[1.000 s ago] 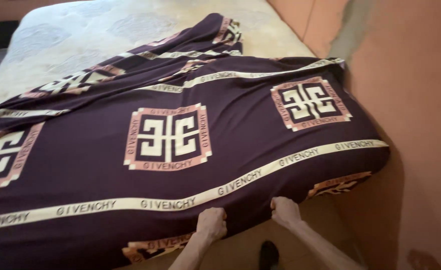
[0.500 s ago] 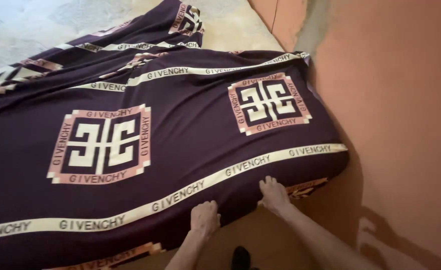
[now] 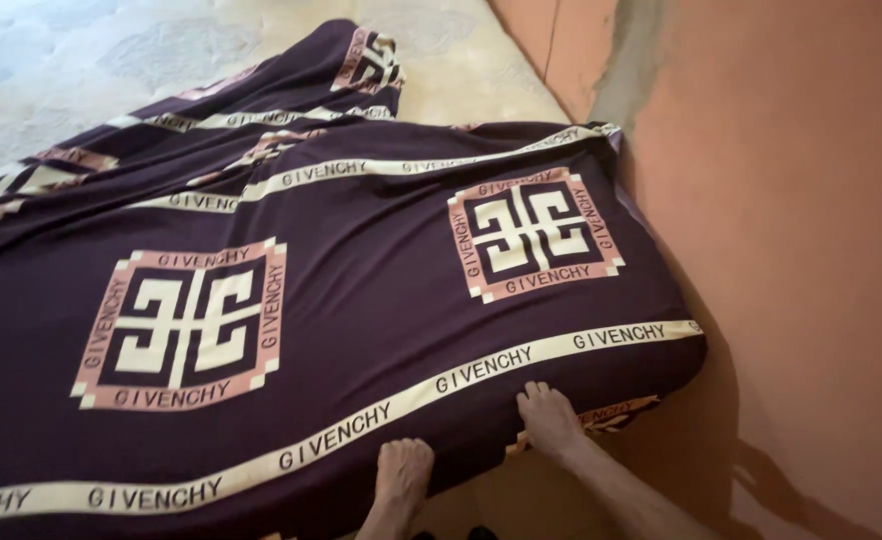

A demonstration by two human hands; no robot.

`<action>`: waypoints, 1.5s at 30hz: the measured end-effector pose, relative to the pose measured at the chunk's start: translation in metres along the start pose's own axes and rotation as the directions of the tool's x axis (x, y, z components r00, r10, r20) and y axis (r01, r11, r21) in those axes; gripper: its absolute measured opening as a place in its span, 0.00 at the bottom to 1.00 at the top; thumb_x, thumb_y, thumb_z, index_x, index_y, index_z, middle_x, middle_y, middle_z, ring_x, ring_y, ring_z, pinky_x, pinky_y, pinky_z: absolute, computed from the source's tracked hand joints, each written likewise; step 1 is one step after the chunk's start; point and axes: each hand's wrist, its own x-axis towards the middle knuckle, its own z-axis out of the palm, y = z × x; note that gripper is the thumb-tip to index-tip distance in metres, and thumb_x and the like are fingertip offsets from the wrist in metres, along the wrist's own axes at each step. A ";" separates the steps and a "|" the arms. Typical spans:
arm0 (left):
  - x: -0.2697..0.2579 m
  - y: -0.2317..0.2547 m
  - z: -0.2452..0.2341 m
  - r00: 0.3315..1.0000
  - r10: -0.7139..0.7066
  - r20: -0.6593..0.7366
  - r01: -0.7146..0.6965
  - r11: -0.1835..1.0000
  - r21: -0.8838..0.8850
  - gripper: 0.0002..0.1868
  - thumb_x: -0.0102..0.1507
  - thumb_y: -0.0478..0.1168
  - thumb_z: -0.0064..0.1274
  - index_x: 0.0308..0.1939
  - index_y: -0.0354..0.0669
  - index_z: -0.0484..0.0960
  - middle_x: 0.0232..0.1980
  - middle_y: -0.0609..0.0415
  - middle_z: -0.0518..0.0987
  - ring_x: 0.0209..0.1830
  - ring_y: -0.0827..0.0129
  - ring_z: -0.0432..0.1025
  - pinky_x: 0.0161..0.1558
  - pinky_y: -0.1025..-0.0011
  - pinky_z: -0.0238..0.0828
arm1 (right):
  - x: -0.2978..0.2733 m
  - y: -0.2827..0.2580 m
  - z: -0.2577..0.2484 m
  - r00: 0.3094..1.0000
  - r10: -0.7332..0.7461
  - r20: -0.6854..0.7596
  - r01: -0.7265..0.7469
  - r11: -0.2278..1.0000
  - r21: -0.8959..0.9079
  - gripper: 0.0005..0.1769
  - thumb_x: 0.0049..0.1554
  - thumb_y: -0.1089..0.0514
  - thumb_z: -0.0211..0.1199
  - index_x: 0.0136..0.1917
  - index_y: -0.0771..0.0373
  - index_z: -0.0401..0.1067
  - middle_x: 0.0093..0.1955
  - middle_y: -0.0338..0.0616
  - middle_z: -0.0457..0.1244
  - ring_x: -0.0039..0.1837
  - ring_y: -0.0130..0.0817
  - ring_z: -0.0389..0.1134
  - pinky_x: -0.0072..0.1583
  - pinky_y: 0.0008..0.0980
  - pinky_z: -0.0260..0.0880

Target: The person removes a red pillow from the bed and places it on the floor. Then they fold a large patterned blanket on the mattress, smoothing and aligning it before folding it into a compact rectangle.

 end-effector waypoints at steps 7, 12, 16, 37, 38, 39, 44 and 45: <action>-0.009 -0.019 -0.037 0.970 0.107 0.219 -0.042 0.958 -0.284 0.07 0.60 0.44 0.65 0.38 0.51 0.85 0.39 0.54 0.85 0.39 0.60 0.80 0.41 0.60 0.76 | 0.005 0.009 0.027 0.998 0.054 -0.013 -0.055 0.996 -0.074 0.16 0.49 0.49 0.72 0.46 0.57 0.73 0.47 0.44 0.62 0.48 0.41 0.65 0.48 0.37 0.71; -0.011 -0.028 -0.043 0.962 0.148 0.228 -0.059 0.932 -0.359 0.12 0.57 0.46 0.68 0.41 0.46 0.86 0.42 0.49 0.85 0.43 0.53 0.80 0.47 0.56 0.77 | -0.005 0.015 0.023 0.998 0.059 -0.031 -0.058 0.998 0.037 0.09 0.45 0.65 0.62 0.39 0.53 0.71 0.45 0.41 0.61 0.48 0.43 0.64 0.47 0.41 0.69; -0.017 -0.025 -0.061 0.910 0.271 0.314 -0.153 0.923 -0.353 0.12 0.59 0.45 0.56 0.43 0.45 0.85 0.44 0.48 0.84 0.45 0.54 0.79 0.46 0.60 0.78 | -0.024 0.019 0.013 0.940 0.016 0.342 -0.060 0.991 0.119 0.11 0.50 0.52 0.62 0.43 0.59 0.76 0.48 0.45 0.66 0.51 0.45 0.70 0.50 0.44 0.74; 0.067 0.051 -0.092 0.941 0.298 0.158 -0.213 0.889 -0.406 0.10 0.62 0.44 0.51 0.37 0.45 0.85 0.37 0.48 0.83 0.37 0.51 0.79 0.34 0.55 0.75 | -0.071 0.097 0.019 0.854 0.446 0.266 -0.508 0.827 0.243 0.05 0.50 0.62 0.58 0.43 0.56 0.69 0.47 0.44 0.64 0.50 0.48 0.69 0.48 0.52 0.72; 0.073 0.061 -0.098 0.951 0.279 0.136 -0.212 0.903 -0.373 0.11 0.62 0.42 0.48 0.38 0.44 0.85 0.36 0.48 0.83 0.33 0.52 0.79 0.27 0.55 0.72 | -0.072 0.106 0.013 0.822 0.483 0.302 -0.546 0.818 0.179 0.10 0.52 0.59 0.61 0.49 0.56 0.71 0.51 0.46 0.64 0.54 0.51 0.70 0.51 0.55 0.74; 0.081 0.072 -0.097 0.951 0.276 0.139 -0.208 0.904 -0.372 0.11 0.62 0.42 0.48 0.38 0.44 0.85 0.36 0.48 0.83 0.33 0.52 0.79 0.27 0.55 0.72 | -0.074 0.120 0.027 0.823 0.480 0.303 -0.544 0.819 0.182 0.10 0.52 0.59 0.61 0.49 0.56 0.71 0.51 0.46 0.64 0.54 0.51 0.70 0.51 0.55 0.74; 0.118 0.135 -0.114 0.971 0.238 -0.009 -0.224 0.899 -0.376 0.09 0.59 0.42 0.53 0.40 0.46 0.83 0.40 0.47 0.83 0.39 0.51 0.79 0.37 0.55 0.75 | -0.073 0.192 0.060 0.851 0.508 0.133 -0.522 0.845 0.112 0.18 0.46 0.57 0.70 0.50 0.55 0.68 0.50 0.46 0.64 0.52 0.48 0.69 0.48 0.49 0.75; 0.126 0.146 -0.111 0.974 0.227 -0.003 -0.211 0.900 -0.382 0.09 0.59 0.42 0.53 0.40 0.46 0.83 0.40 0.47 0.83 0.39 0.51 0.79 0.37 0.55 0.75 | -0.069 0.205 0.065 0.858 0.496 0.134 -0.511 0.852 0.112 0.18 0.46 0.57 0.70 0.50 0.55 0.68 0.50 0.46 0.64 0.52 0.48 0.69 0.48 0.49 0.75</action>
